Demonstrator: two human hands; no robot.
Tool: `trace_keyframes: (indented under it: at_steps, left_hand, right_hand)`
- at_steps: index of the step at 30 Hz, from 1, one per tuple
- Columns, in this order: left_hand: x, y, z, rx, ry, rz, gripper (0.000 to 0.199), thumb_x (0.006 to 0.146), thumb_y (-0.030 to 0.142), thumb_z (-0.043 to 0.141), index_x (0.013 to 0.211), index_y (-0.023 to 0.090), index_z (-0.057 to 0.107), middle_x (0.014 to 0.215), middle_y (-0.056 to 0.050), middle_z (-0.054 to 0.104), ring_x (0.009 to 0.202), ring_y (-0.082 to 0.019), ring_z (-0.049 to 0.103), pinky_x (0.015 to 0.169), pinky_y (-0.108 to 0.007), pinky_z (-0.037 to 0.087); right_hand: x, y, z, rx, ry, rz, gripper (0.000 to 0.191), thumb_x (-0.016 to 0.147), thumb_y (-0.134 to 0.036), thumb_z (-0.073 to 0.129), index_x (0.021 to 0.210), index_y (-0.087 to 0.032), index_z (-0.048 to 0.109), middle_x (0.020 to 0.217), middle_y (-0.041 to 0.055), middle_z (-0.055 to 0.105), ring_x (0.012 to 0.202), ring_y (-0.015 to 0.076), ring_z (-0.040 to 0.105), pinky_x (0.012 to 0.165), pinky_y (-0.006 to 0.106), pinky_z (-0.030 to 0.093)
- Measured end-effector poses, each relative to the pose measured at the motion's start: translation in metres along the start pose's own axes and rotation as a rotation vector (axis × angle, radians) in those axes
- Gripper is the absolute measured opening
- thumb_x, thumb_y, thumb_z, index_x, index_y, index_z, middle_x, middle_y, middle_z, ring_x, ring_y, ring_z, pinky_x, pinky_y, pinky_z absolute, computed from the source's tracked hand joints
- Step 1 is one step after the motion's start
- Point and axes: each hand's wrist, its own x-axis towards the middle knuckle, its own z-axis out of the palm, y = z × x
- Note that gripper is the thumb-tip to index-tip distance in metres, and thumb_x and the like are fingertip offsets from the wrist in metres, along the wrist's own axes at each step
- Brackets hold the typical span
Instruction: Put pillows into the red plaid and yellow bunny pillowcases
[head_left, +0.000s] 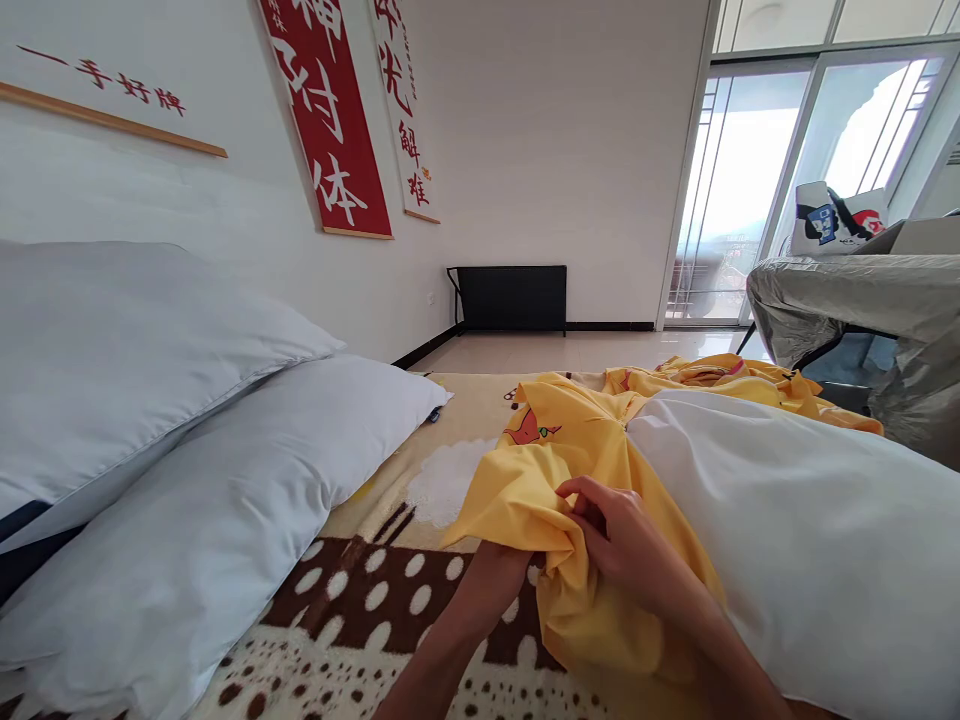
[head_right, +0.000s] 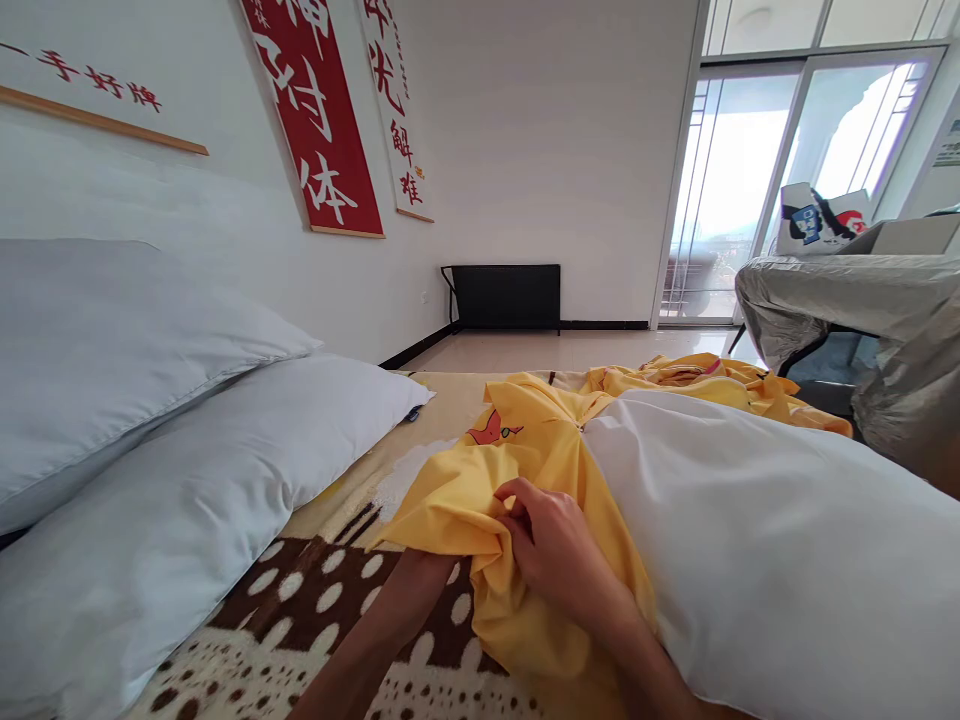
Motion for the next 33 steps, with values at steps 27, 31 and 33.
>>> trace_keyframes:
  at_steps: [27,31,33]
  left_hand:
    - [0.013,0.014,-0.014,0.522,-0.769,-0.184,0.036,0.08,0.049,0.058,0.061,0.018,0.057,0.059,-0.002,0.056,0.056,-0.014,0.049,0.057,-0.024,0.035]
    - [0.032,0.005,-0.031,0.198,-0.44,-0.065,0.033,0.077,0.045,0.064,0.063,0.016,0.06,0.056,0.0,0.052,0.052,-0.012,0.045,0.054,-0.024,0.034]
    - [0.033,0.004,-0.031,0.085,-0.218,0.009,0.029,0.077,0.042,0.066,0.063,0.017,0.057,0.057,0.002,0.049,0.052,-0.011,0.041,0.052,-0.023,0.034]
  right_hand:
    - [0.015,0.032,0.015,0.198,0.404,0.057,0.021,0.088,-0.037,0.047,0.077,-0.02,0.046,0.065,-0.0034,0.047,0.057,0.0113,0.04,0.054,0.023,0.035]
    - [0.015,0.03,0.016,0.215,0.393,0.047,0.022,0.089,-0.039,0.046,0.078,-0.02,0.047,0.066,-0.0032,0.047,0.058,0.0113,0.04,0.054,0.023,0.035]
    - [0.015,0.028,0.018,0.218,0.373,0.044,0.022,0.089,-0.039,0.046,0.078,-0.02,0.047,0.066,-0.0035,0.046,0.058,0.0112,0.039,0.055,0.023,0.034]
